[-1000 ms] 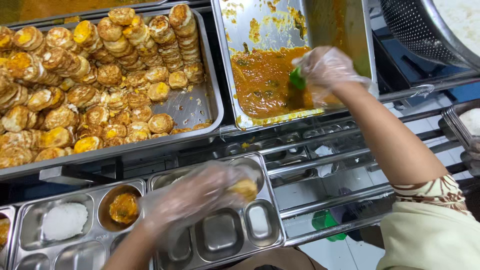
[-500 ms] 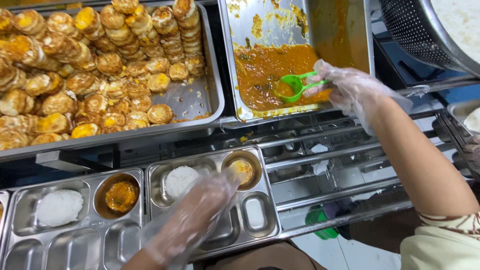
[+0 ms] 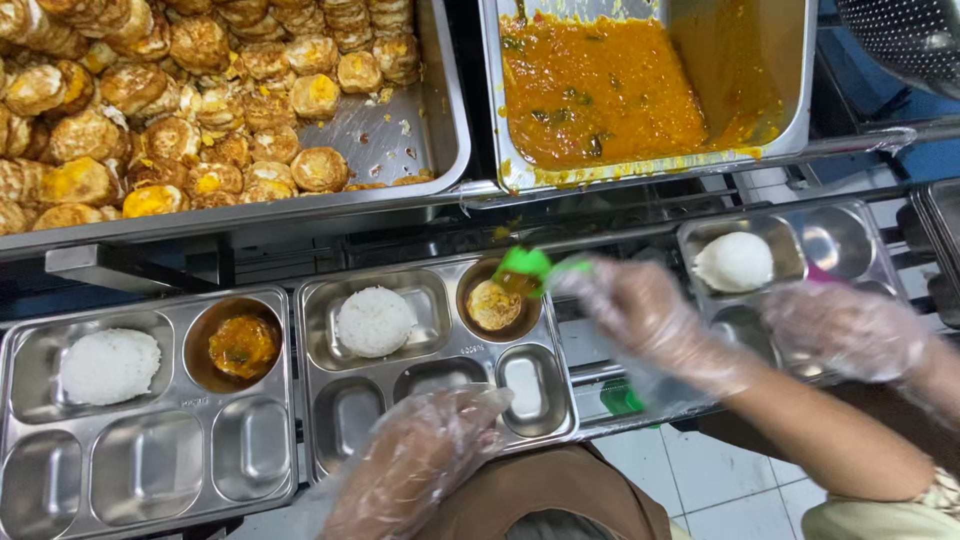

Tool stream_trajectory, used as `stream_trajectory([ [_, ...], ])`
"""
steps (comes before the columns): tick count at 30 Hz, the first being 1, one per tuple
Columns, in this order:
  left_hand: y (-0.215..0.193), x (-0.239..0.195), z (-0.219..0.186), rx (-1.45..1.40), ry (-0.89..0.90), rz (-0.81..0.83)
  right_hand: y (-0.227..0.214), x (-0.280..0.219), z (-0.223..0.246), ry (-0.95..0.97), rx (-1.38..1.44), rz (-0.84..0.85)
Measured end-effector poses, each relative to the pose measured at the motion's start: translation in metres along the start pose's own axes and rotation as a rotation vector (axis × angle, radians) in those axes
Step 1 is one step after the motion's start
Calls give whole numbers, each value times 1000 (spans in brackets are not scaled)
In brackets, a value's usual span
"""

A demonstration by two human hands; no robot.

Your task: The person scoops orange curry sauce from a large metal container using a green ladle and pours it into the compartments of several stainless steel trays. The person also places a round fried item into the trays alongside the rice and curry.

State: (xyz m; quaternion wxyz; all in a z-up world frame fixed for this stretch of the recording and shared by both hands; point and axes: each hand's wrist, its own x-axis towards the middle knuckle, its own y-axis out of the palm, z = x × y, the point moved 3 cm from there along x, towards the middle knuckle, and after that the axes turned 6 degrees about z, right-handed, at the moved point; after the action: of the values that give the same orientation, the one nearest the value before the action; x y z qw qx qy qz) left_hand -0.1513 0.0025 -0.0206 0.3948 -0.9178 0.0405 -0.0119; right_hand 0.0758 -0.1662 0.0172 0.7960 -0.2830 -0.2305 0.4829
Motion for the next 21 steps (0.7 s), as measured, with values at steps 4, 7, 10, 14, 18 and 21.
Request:
stream_trajectory([
  [4, 14, 10, -1, 15, 12, 113, 32, 3, 19, -122, -304, 32],
  [7, 13, 8, -3, -11, 174, -63, 37, 1, 32, -172, -421, -19],
  [10, 12, 5, -7, -30, 340, -235, 35, -1, 42, -179, -468, -91],
  [14, 18, 14, -4, -207, 309, -79, 33, -5, 46, -51, -412, -69],
  [18, 18, 20, -3, -151, 300, 24, 34, -8, 48, -65, -405, -126],
  [21, 21, 21, -2, -299, 283, 26, 36, -7, 37, -35, -270, -57],
])
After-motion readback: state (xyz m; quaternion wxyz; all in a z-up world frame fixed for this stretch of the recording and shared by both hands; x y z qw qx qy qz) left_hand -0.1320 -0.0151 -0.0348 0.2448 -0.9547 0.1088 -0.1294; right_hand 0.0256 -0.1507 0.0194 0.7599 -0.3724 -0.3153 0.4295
